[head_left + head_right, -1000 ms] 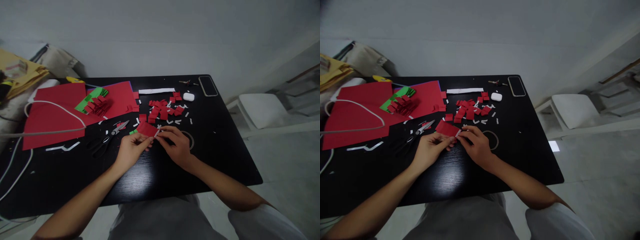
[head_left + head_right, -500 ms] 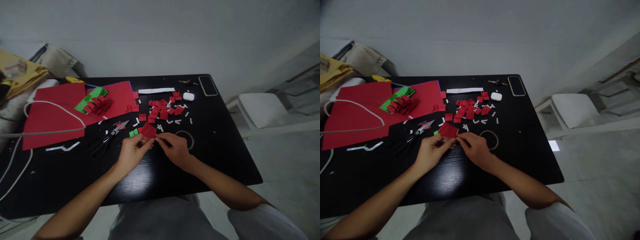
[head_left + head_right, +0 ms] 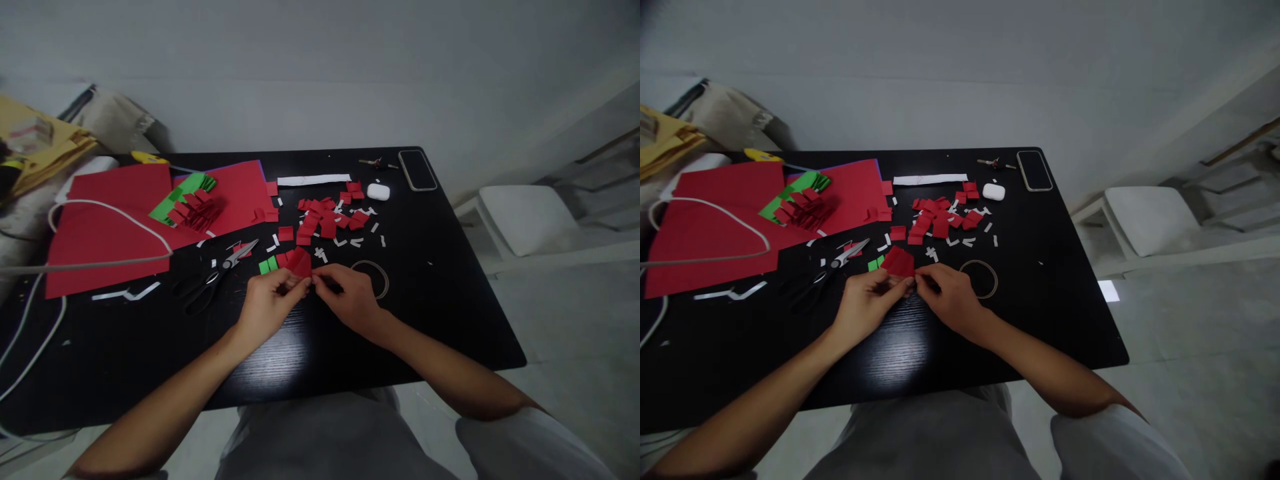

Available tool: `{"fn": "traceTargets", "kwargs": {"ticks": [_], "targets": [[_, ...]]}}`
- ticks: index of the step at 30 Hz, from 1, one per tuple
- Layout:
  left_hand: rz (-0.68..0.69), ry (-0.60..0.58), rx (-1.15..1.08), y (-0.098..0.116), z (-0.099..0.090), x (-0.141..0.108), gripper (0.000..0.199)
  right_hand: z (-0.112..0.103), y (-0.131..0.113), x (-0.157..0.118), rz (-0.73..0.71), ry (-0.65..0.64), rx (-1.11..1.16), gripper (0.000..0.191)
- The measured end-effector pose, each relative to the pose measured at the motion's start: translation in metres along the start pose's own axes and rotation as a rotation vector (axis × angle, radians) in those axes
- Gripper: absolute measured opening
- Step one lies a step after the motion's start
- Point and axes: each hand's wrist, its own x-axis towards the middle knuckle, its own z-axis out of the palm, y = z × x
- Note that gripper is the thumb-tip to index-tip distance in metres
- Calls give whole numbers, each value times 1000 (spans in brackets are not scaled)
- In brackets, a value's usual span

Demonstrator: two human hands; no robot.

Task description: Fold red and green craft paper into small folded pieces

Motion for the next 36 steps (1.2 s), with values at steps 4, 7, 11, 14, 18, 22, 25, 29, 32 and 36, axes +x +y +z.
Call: {"fn": "traceTargets", "kwargs": {"ticks": [4,7,11,14,18,22,25,29,32,36], "targets": [[5,-19,1,2,0,0,20,-1,1,1,39,-24,20,11],[2,-14,-3,3,-1,0,18,-2,0,2,64,-40,44,11],[6,-19,0,3,-2,0,18,-3,0,3,67,-49,73,12],[6,-24,10,2,-2,0,19,-2,1,2,54,-53,63,12],[-4,-31,-16,-1,-1,0,19,-2,2,1,46,-66,43,12],[-24,-38,-17,-1,-1,0,18,-2,0,1,50,-76,39,11],[-32,-31,-27,-1,-1,0,19,-3,0,2,55,-84,40,12],[-43,-26,-45,0,-1,1,18,-5,0,4,65,-91,65,12],[-56,-22,-51,1,-1,2,17,-6,1,5,61,-97,87,12],[-66,-12,-41,5,0,3,18,-3,2,3,27,-70,37,10]]}}
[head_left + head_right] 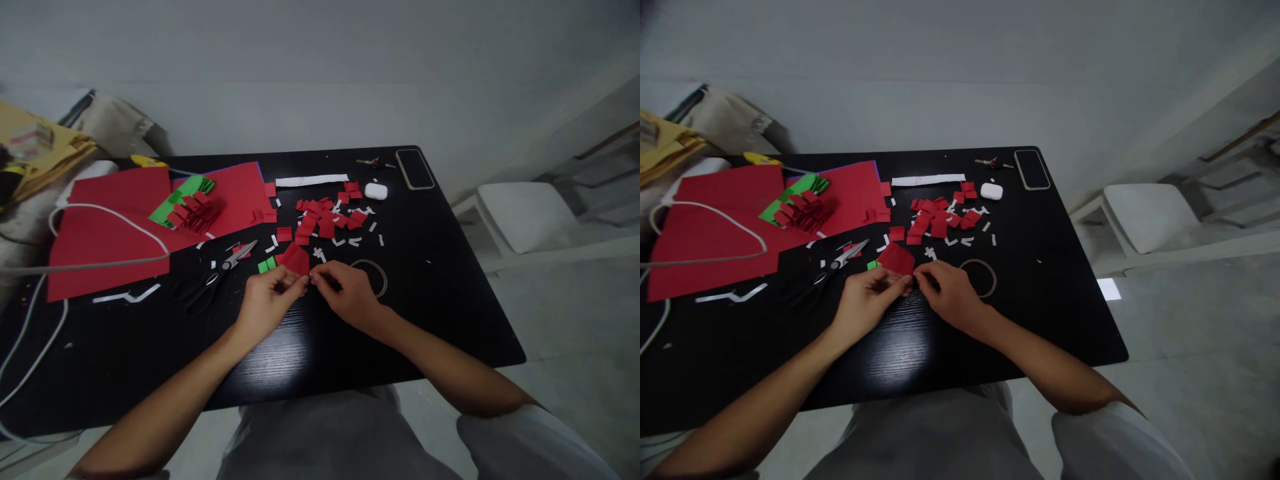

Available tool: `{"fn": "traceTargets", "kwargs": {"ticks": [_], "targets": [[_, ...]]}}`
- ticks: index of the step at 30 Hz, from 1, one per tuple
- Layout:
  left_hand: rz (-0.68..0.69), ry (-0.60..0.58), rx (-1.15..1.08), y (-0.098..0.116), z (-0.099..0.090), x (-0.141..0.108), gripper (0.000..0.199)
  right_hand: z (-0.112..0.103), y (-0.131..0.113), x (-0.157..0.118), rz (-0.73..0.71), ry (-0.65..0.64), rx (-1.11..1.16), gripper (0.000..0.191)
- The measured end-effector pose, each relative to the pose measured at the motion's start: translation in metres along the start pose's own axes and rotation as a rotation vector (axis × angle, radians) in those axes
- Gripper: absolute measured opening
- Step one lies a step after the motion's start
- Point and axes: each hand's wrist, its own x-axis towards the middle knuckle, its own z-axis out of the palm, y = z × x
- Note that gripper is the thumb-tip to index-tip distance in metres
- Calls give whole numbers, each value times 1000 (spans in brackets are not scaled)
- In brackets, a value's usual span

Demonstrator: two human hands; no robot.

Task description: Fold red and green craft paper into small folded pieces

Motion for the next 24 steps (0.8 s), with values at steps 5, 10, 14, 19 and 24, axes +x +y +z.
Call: {"fn": "traceTargets", "kwargs": {"ticks": [5,10,14,19,24], "targets": [[-14,21,-4,3,-1,2,19,-4,7,3,13,40,-68,8],[-77,72,-59,7,-10,7,19,-21,24,18,162,190,-142,6],[-64,145,-92,10,-19,12,18,-26,32,22,133,214,-155,11],[1,142,-74,10,-31,18,20,-22,22,21,97,202,-4,13],[268,11,288,7,-38,18,20,-21,11,21,302,-16,516,28]]}}
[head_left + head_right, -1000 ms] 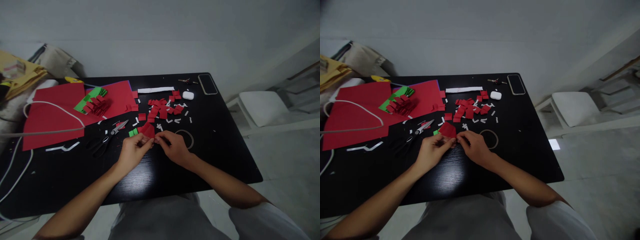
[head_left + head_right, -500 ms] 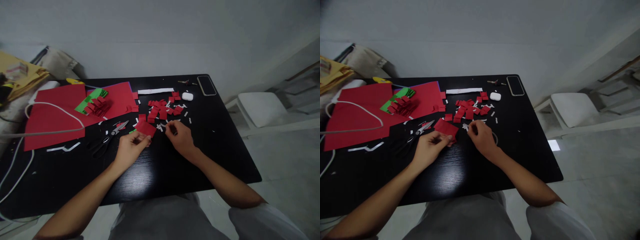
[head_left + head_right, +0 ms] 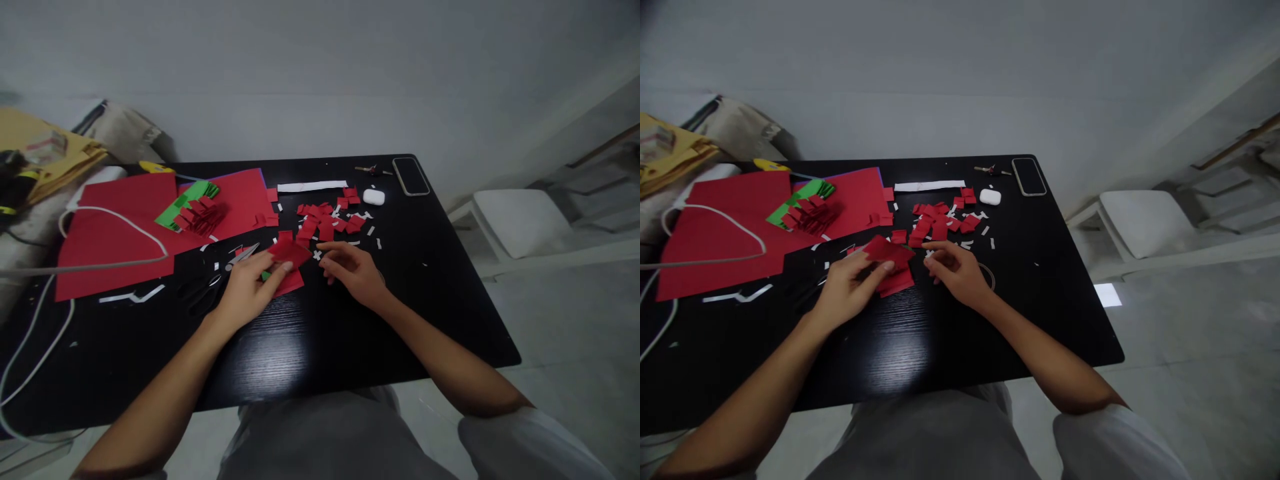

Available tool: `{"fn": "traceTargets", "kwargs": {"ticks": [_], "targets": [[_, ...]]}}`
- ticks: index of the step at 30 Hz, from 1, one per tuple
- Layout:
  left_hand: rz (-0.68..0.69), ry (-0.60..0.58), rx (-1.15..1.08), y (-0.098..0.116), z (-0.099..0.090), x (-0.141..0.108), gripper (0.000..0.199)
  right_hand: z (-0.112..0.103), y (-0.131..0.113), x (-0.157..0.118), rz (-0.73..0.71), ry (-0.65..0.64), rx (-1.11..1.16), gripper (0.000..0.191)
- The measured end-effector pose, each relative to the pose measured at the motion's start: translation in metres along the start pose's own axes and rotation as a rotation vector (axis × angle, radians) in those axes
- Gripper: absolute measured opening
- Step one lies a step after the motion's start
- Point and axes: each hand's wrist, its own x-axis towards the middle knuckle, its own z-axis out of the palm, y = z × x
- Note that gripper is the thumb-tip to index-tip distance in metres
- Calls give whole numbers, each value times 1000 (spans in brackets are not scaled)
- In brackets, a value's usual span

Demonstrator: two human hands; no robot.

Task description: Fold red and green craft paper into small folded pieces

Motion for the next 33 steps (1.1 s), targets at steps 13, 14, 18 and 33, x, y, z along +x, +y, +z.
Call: {"fn": "traceTargets", "kwargs": {"ticks": [13,14,18,33], "targets": [[157,-340,36,7,1,-2,21,5,-3,-5,-34,-38,56,33],[162,-343,28,8,1,-2,20,5,-3,-5,-21,-50,91,38],[159,-351,7,10,0,-1,21,4,-3,-4,29,-122,118,23],[-454,-321,-505,7,11,2,40,3,-1,-10,-727,85,-473,23]]}}
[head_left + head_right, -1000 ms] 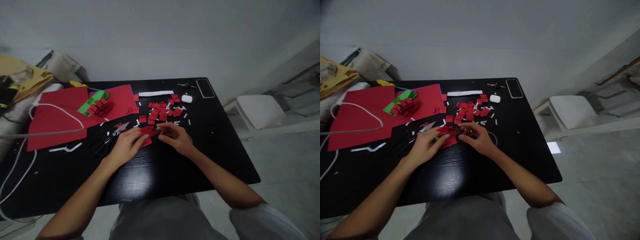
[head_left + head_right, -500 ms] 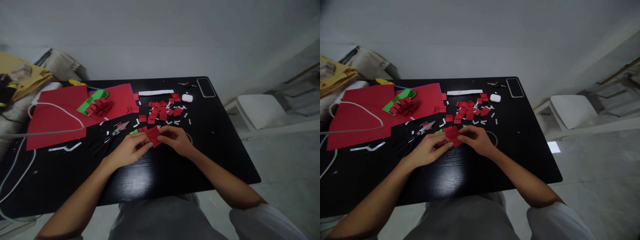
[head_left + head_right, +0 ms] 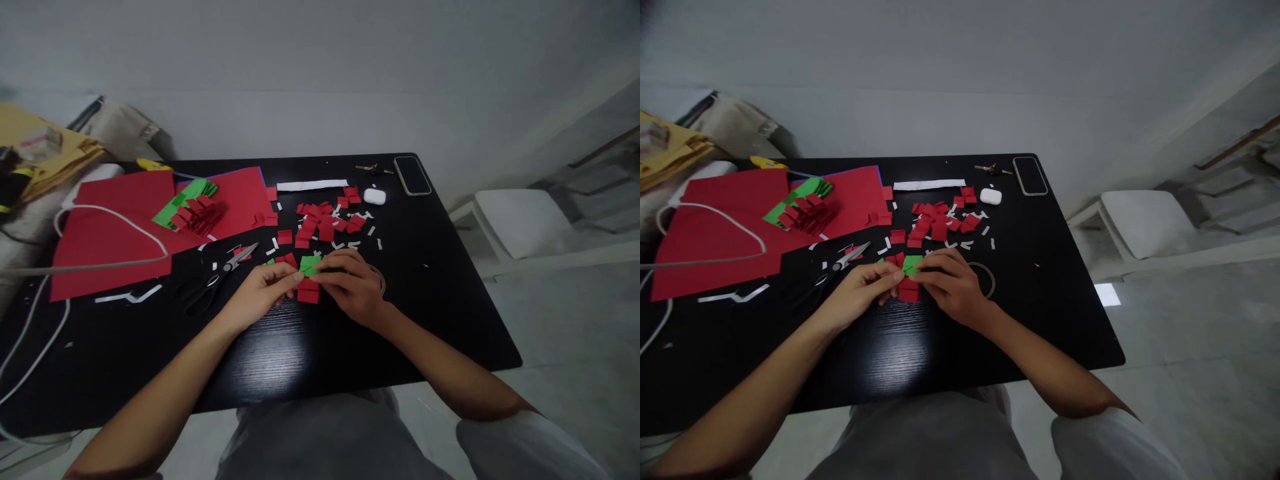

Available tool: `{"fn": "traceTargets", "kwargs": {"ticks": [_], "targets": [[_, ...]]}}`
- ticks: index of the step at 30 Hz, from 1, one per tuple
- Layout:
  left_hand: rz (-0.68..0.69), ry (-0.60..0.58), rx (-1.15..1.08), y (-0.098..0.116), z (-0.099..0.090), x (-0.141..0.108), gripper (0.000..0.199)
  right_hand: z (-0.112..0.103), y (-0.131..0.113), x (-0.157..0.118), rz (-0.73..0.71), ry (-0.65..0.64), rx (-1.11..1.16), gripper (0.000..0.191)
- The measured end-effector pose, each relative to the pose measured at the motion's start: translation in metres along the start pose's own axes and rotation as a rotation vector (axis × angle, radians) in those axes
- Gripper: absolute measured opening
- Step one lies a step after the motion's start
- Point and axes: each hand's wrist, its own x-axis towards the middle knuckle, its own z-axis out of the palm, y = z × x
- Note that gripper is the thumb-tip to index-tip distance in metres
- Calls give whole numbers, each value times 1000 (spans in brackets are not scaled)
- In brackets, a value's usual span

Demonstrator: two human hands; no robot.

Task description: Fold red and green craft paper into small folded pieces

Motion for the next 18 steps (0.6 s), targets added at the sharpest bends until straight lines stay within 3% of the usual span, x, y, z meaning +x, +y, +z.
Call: {"fn": "traceTargets", "kwargs": {"ticks": [3,5,9,13,18], "targets": [[27,66,-61,-1,3,-1,32,3,-1,-4,-84,0,-37,26],[58,100,-58,0,0,-1,29,5,-3,-5,-62,11,-56,26],[129,237,-16,4,-16,0,26,7,-7,0,181,30,-48,25],[155,355,-24,6,-28,1,29,11,-3,17,368,-162,-6,31],[160,378,-60,7,-27,0,31,27,14,44,343,-479,-24,38]]}}
